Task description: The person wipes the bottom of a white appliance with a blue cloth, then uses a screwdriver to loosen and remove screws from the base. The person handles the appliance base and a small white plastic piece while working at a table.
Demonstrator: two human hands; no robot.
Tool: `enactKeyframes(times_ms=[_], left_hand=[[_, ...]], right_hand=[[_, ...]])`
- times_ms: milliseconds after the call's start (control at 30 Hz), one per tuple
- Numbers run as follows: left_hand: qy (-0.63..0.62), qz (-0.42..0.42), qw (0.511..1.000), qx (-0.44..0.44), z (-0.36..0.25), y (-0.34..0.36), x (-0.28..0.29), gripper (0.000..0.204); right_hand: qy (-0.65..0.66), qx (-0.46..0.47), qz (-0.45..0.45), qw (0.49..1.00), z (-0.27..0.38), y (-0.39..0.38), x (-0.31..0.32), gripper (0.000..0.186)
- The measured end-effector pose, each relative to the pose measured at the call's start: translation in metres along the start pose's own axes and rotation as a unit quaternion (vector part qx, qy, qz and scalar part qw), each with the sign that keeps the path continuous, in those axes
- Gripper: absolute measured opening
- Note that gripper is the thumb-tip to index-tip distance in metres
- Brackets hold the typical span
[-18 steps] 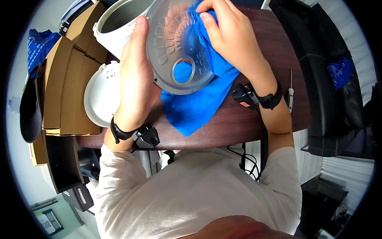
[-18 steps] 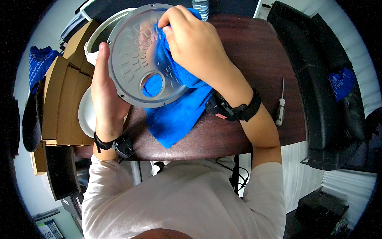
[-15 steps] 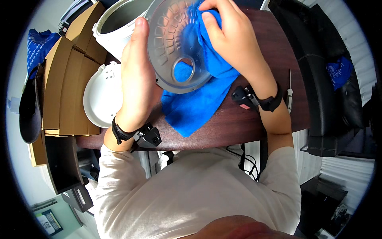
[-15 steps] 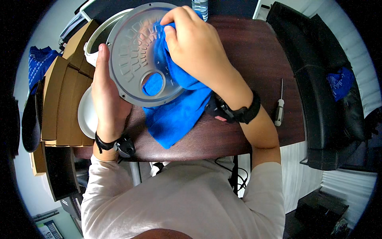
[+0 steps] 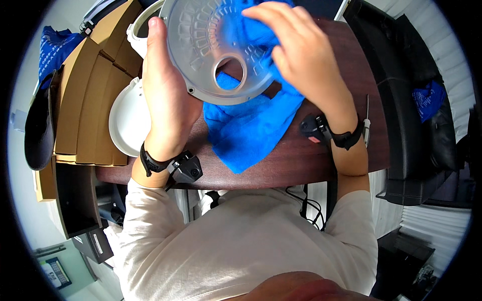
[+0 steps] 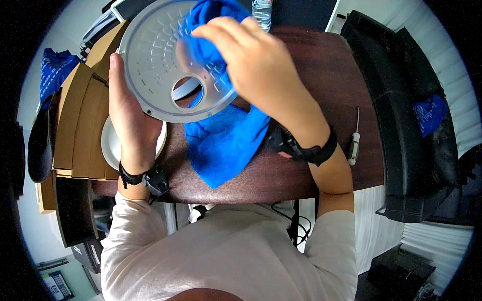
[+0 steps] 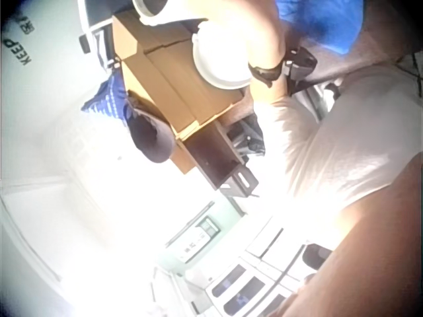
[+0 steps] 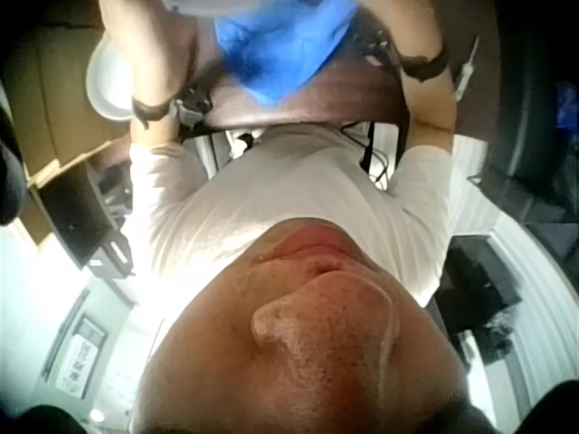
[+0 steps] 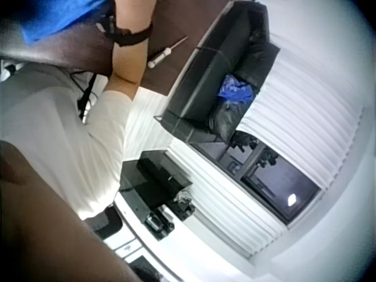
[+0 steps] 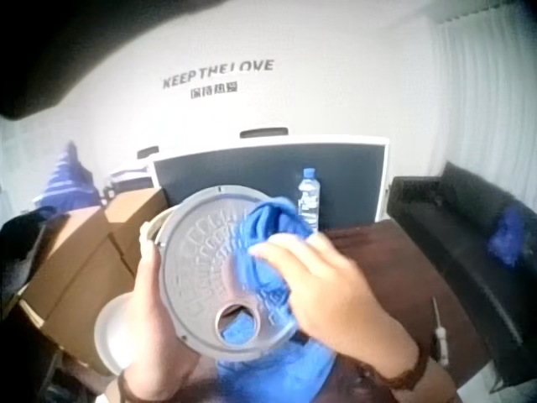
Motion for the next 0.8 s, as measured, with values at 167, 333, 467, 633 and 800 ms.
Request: enactKeyframes(times_ms=[167,333,467,633,800], left_hand=[[0.006,0.003,1.0,0.006,0.001,-0.003,-0.006,0.055],[-0.054,-0.008,0.998,0.015,0.0,-0.006,-0.004,0.048],[-0.08,-0.02,0.997,0.007,0.001,-0.005,-0.003,0.048],[-0.081,-0.021,0.996,-0.001,-0.002,-0.007,-0.002,0.049],[-0.099,-0.004,0.995,0.019,0.001,-0.009,-0.002,0.05]], right_hand=[[-0.171,-0.007,-0.022,0.985,-0.004,0.001,0.004,0.03],[-0.015,-0.004,0.025,1.0,0.019,0.002,-0.008,0.044],[0.098,0.012,-0.012,0.995,0.017,0.003,-0.008,0.044],[0.211,-0.019,-0.049,0.976,0.0,0.0,-0.011,0.04],[0.021,-0.012,-0.059,0.998,0.001,0.003,0.004,0.034]])
Point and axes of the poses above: each hand's wrist, its own y-axis towards the middle knuckle, its own x-axis out of the back of the hand, z = x × y, the point moved 5 cm from there along y, towards the middle knuckle, and after that the axes turned 10 degrees about z, right-handed, at the moved point
